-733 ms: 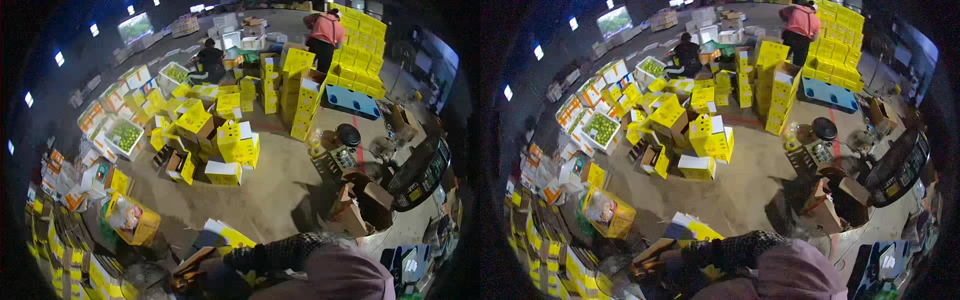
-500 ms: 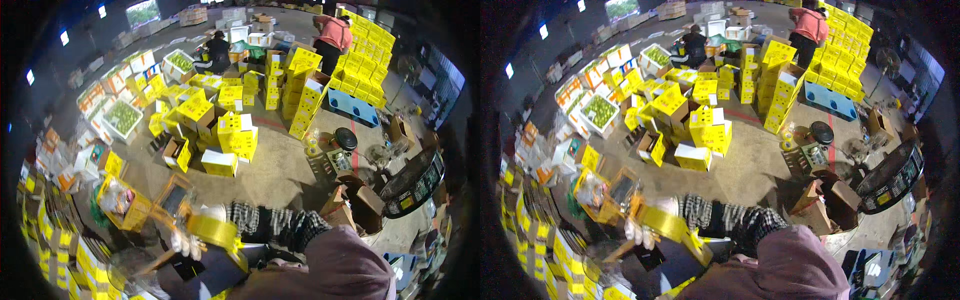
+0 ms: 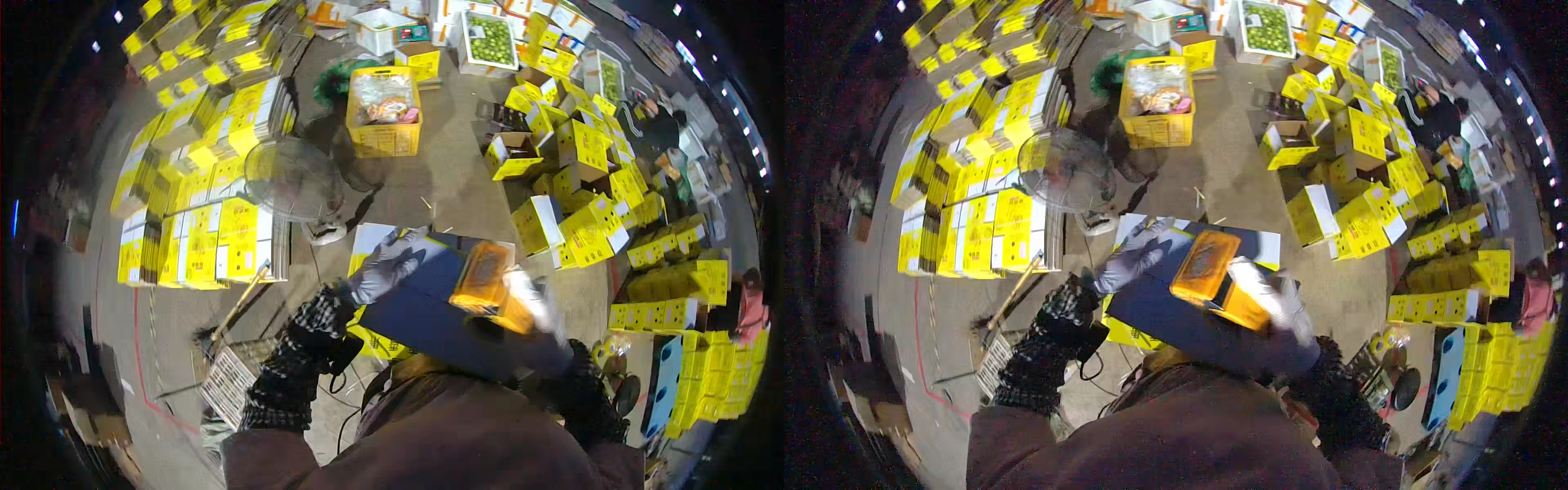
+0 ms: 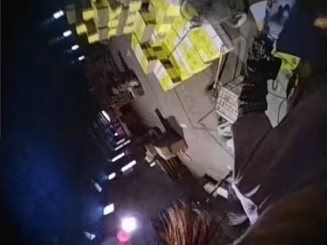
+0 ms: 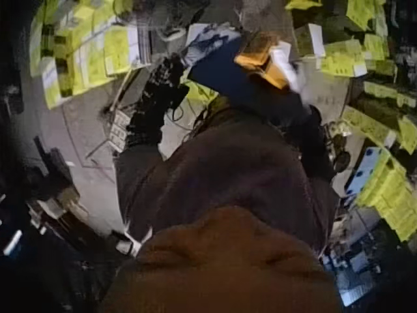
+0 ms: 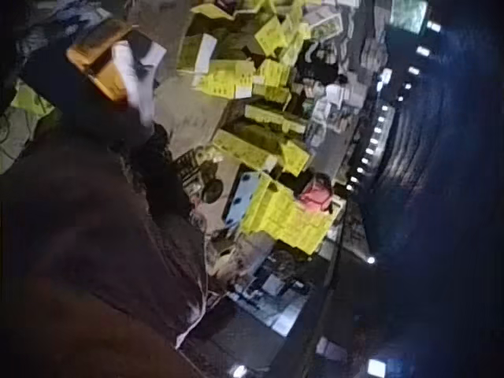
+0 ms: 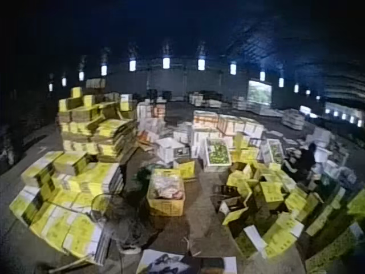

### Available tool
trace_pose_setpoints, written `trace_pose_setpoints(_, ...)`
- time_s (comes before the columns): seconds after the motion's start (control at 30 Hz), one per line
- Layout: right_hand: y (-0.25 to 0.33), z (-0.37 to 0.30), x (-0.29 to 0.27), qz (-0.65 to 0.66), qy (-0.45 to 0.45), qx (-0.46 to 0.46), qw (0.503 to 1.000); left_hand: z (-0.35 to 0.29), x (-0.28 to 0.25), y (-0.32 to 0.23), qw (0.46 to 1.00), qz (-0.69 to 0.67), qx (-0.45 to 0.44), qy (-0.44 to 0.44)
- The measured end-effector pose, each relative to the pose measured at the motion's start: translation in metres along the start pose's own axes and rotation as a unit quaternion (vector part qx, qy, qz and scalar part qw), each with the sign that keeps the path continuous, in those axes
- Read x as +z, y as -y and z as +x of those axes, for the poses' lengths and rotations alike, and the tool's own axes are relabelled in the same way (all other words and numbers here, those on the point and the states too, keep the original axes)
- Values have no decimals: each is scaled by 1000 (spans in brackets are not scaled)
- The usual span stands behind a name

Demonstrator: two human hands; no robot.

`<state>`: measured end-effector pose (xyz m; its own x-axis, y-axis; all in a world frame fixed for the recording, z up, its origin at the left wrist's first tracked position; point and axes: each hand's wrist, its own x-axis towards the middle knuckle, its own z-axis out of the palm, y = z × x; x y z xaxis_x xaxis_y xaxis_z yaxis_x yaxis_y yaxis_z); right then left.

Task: Assembling and taping yellow cardboard fruit boxes in a warehouse.

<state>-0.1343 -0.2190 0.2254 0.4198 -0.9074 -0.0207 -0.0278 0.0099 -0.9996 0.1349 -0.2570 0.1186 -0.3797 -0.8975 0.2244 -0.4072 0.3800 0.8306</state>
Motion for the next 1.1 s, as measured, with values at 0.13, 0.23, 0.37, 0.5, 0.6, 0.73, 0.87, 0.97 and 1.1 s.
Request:
trace_pose_setpoints(0.13,-8,2,-2,-399,32,-203,894,-11,-16,-77,963,122,-134,-201)
trace_pose_setpoints(0.23,13,-17,7,-405,24,-85,910,-37,11,-108,923,-274,-225,-147)
trace_pose_setpoints(0.37,37,-27,11,-449,54,-150,879,-37,47,-112,768,-554,-257,-193)
trace_pose_setpoints(0.5,53,-14,17,-485,62,-131,862,-24,20,-81,934,166,-139,-285)
trace_pose_setpoints(0.6,63,-2,41,-542,113,-115,825,-75,26,45,894,337,-291,-49)
trace_pose_setpoints(0.73,63,6,32,-573,135,-101,802,-66,12,59,900,-283,-237,-232)
trace_pose_setpoints(0.87,53,0,6,-561,92,-157,808,-11,29,-18,953,30,-268,-139)
trace_pose_setpoints(0.97,71,-35,-33,-645,145,-35,749,9,-2,-85,887,-6,-460,-40)
trace_pose_setpoints(1.1,51,-104,-114,-674,171,62,716,-32,6,-48,940,207,-213,-169)
